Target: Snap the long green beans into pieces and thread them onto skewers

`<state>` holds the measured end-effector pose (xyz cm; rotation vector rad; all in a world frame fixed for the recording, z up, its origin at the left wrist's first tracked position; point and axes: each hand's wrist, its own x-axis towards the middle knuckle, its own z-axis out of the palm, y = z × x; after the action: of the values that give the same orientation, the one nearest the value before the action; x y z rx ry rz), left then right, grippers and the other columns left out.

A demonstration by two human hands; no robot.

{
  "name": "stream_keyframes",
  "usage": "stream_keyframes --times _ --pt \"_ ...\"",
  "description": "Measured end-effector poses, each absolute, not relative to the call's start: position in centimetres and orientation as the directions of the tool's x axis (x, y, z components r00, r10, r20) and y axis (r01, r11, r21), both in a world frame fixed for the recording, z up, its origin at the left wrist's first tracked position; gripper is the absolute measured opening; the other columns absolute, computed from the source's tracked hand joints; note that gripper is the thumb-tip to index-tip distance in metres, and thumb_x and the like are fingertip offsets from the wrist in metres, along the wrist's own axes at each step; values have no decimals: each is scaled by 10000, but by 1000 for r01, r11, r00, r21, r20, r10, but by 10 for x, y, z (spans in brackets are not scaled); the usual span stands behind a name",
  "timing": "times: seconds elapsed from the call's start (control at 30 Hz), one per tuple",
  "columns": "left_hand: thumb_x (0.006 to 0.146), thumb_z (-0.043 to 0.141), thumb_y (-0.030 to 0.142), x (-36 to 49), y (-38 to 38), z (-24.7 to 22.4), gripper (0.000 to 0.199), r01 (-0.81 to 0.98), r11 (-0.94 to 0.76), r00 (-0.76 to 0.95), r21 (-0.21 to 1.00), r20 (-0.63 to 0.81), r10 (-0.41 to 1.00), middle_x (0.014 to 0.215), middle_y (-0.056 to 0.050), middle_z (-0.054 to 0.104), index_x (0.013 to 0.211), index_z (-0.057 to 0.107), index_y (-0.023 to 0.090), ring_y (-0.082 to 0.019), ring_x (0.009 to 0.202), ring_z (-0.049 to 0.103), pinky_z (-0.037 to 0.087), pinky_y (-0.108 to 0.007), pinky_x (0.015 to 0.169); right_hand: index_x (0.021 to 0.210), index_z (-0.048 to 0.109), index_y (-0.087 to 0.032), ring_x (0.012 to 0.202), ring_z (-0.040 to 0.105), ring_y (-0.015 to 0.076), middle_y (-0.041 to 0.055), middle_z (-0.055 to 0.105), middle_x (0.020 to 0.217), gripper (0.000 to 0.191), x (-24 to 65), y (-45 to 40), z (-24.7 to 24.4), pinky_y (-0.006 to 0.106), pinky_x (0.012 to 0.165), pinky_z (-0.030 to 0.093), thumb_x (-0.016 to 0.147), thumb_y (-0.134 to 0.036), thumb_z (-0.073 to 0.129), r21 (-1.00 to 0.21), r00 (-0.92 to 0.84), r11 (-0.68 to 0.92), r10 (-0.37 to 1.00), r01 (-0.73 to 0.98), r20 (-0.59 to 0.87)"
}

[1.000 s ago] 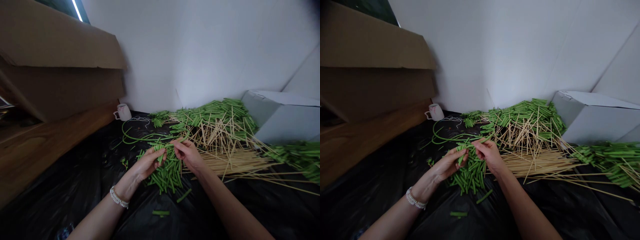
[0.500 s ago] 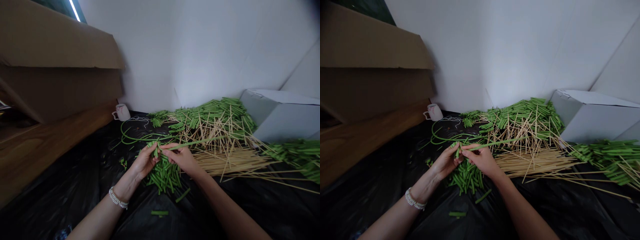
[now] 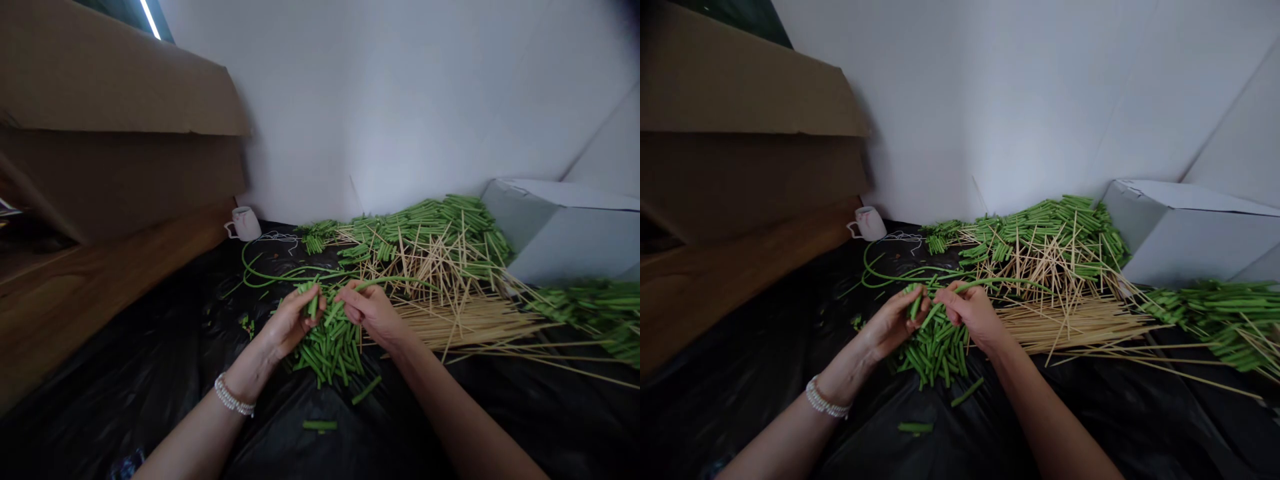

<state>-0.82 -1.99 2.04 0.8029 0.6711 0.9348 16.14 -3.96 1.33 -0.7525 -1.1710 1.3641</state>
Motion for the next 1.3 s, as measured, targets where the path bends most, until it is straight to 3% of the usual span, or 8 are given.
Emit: stream_keyframes --times 0.1,0.2,0.33,0.5,0.7,0.83,1.0,1.3 --pt "783 746 357 -5 -27 20 269 -257 395 557 882 -199 806 696 -47 634 842 655 111 -57 483 461 279 -160 418 667 617 -184 400 344 72 -80 434 414 302 161 -39 11 232 437 246 764 -450 722 -960 -177 120 970 -253 168" --pt "795 734 381 -6 -30 20 278 -224 437 654 871 -198 730 631 -21 590 826 662 114 -40 447 407 259 -168 428 697 615 -186 391 363 72 -80 457 423 296 162 -39 11 222 417 250 735 -450 743 -977 -163 122 975 -175 151" --pt "749 781 357 -8 -30 20 263 -213 460 646 862 -228 728 586 16 523 769 649 130 -42 466 395 246 -170 441 721 595 -192 388 392 70 -84 474 434 302 163 -37 12 210 411 271 715 -443 762 -977 -149 105 980 -184 133" --pt "759 758 371 -8 -32 21 259 -134 442 669 887 -248 700 526 34 478 789 679 126 -44 441 332 222 -190 443 725 548 -204 382 399 65 -94 476 427 331 164 -37 14 193 402 267 721 -460 758 -943 -116 43 990 -329 86" --pt "833 650 429 -8 -32 23 306 -58 326 662 944 -208 720 455 42 432 769 649 130 -55 409 294 144 -220 422 713 560 -196 384 411 68 -79 505 434 311 163 -37 14 195 398 285 722 -433 761 -967 -166 68 980 -247 111" --pt "851 630 426 -5 -29 20 294 -112 258 618 960 -136 774 457 61 407 772 597 145 -47 395 238 99 -220 408 726 575 -194 396 421 64 -70 532 490 311 162 -36 13 196 395 293 717 -443 761 -958 -105 98 986 -268 131" --pt "842 649 416 -3 -25 14 283 -248 201 482 948 -60 874 506 62 449 797 550 154 -38 403 287 139 -187 409 815 663 -173 437 449 74 -44 560 546 322 160 -37 16 201 400 312 750 -484 717 -963 -4 161 986 -218 165" --pt "788 712 442 -2 -21 13 348 -356 154 354 922 -20 935 599 33 526 776 558 131 -34 442 396 216 -153 406 968 755 -187 480 511 101 -15 617 588 258 154 -43 13 233 453 408 790 -362 690 -963 -122 258 956 -81 267"
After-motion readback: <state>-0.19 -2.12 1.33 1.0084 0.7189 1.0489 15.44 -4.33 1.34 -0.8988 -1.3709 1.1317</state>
